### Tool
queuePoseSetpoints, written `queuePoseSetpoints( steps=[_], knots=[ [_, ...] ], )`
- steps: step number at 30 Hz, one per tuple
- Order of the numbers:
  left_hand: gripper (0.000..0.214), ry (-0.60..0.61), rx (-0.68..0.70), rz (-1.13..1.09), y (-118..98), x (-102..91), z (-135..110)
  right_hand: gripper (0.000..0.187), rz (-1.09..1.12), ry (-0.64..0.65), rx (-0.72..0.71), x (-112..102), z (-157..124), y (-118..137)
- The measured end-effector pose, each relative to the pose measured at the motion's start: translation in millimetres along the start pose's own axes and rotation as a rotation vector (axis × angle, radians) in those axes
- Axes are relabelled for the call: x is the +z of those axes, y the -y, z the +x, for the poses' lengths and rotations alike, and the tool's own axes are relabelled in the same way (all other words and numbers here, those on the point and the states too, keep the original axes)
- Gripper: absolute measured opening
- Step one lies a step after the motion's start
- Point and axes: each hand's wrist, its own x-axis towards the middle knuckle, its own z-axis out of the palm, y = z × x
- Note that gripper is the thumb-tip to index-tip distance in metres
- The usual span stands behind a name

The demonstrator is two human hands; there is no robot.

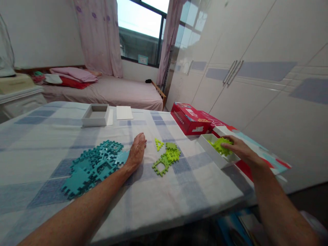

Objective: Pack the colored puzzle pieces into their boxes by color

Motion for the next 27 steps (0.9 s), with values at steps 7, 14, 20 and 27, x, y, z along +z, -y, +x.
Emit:
queuePoseSetpoints(
  steps=[7,14,20,27],
  knots=[
    [0.063,-0.006,0.015,0.009,2,0.2,1,0.035,-0.355,-0.061,0.049,-1,-15,-13],
    [0.066,-0.011,0.045,0.034,4,0.1,1,0.033,-0.423,0.069,-0.06,11,-21,-13],
    [0.056,0.013,0.109,0.12,12,-2.3,4,0.038,-0.291,0.027,-0.144,27,-31,47],
    [0.054,0.023,0.116,0.146,12,-2.5,5,0.052,-0.062,0.401,-0.39,107,-50,132]
  ],
)
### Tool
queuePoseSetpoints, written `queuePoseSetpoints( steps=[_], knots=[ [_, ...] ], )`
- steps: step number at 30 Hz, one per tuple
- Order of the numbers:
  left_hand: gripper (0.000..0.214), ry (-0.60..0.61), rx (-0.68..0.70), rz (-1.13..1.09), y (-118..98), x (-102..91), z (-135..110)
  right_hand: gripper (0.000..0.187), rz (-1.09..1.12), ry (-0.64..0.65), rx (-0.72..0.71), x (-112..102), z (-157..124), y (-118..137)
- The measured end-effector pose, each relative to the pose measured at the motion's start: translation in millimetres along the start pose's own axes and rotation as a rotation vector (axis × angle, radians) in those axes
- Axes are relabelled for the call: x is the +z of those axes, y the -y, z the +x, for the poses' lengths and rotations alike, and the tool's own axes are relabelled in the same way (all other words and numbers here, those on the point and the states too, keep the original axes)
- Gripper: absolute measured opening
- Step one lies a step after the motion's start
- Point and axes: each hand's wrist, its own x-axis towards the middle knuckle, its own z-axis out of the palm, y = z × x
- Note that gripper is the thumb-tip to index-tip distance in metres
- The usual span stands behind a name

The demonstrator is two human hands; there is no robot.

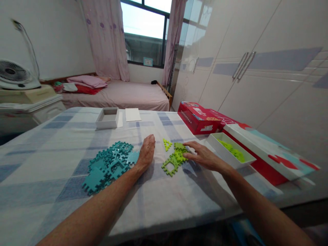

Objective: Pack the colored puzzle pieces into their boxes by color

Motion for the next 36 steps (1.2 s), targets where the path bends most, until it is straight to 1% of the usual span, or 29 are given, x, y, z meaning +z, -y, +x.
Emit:
queuePoseSetpoints(
  steps=[3,6,8,10,13,15,16,18,20,22,25,27,29,31,34,36],
  knots=[
    [0.056,0.008,0.006,0.006,0,-0.2,1,0.05,-0.116,-0.074,0.088,20,27,2],
    [0.055,0.017,0.005,0.014,1,-0.5,1,0.051,-0.195,-0.036,0.132,32,47,-8],
    [0.056,0.017,0.002,0.017,1,-0.4,2,0.054,-0.173,-0.032,0.139,36,55,-15],
    [0.056,0.017,0.004,0.016,1,-0.3,2,0.057,-0.094,-0.078,0.147,36,57,-20],
    [0.055,0.012,0.002,0.021,1,0.0,1,0.053,0.081,-0.182,0.137,27,51,-23],
    [0.052,0.009,0.0,0.023,0,0.0,1,0.052,0.15,-0.211,0.119,18,42,-20],
    [0.051,0.009,0.0,0.023,0,0.0,1,0.052,0.158,-0.197,0.111,14,37,-17],
    [0.05,0.011,0.002,0.02,-1,0.0,0,0.053,0.126,-0.115,0.102,10,26,-10],
    [0.05,0.011,0.0,0.018,-1,0.0,0,0.056,0.077,-0.016,0.105,13,16,-2],
    [0.049,0.005,-0.003,0.017,-1,0.2,1,0.06,0.038,0.03,0.116,21,11,3],
    [0.048,0.001,-0.007,0.016,0,0.3,1,0.062,-0.017,0.008,0.131,32,10,5],
    [0.049,0.005,-0.008,0.016,0,0.3,1,0.063,-0.054,-0.007,0.143,35,12,5],
    [0.05,0.012,-0.007,0.02,-1,0.0,1,0.064,-0.044,-0.018,0.141,34,14,5],
    [0.051,0.026,-0.012,0.028,-2,-0.2,1,0.058,0.009,-0.046,0.122,33,16,4],
    [0.049,0.027,-0.013,0.035,-3,-0.4,0,0.043,0.075,-0.102,0.09,34,17,3],
    [0.047,0.018,-0.008,0.036,-4,-0.3,0,0.039,0.148,-0.116,0.109,33,16,3]
  ],
)
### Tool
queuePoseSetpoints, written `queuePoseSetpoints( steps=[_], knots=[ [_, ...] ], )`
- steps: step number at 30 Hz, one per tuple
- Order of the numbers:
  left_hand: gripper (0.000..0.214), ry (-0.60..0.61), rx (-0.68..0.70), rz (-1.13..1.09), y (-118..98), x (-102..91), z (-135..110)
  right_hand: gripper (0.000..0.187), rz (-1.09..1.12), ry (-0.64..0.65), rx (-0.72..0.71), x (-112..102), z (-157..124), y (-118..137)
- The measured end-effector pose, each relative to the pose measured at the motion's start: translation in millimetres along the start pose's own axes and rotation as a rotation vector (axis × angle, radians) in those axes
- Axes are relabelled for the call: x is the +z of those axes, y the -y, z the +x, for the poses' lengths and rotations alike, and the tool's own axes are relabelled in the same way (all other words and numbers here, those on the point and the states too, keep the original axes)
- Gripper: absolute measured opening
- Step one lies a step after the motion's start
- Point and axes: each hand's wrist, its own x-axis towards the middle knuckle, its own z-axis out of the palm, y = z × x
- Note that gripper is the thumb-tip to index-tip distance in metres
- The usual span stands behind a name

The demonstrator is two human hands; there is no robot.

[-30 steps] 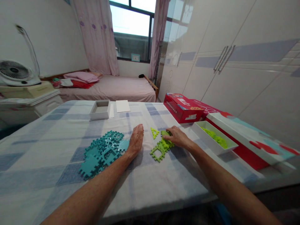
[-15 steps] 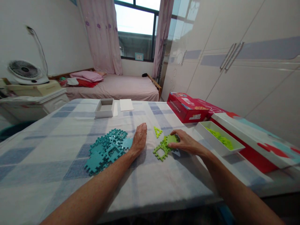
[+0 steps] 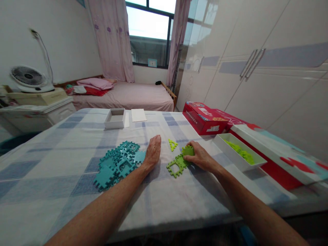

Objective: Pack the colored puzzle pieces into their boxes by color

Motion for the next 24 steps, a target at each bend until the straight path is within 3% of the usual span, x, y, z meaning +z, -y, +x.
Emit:
queuePoseSetpoints(
  steps=[3,6,11,17,21,24],
  knots=[
    [0.048,0.004,0.007,0.004,-1,0.3,0,0.048,0.214,-0.01,0.065,-8,-5,6],
    [0.047,0.002,0.02,-0.006,0,0.6,0,0.051,0.324,0.036,0.032,-14,-15,20],
    [0.048,-0.002,0.018,-0.006,2,0.7,0,0.039,0.265,0.196,-0.029,3,-30,42],
    [0.046,0.006,0.021,-0.001,1,0.4,0,0.028,0.061,0.185,-0.016,14,-33,53],
    [0.047,0.008,0.039,0.005,1,0.7,0,0.022,0.051,0.225,-0.024,12,-35,59],
    [0.046,0.009,0.062,0.007,2,1.0,0,0.022,0.07,0.175,-0.108,15,-37,58]
  ],
)
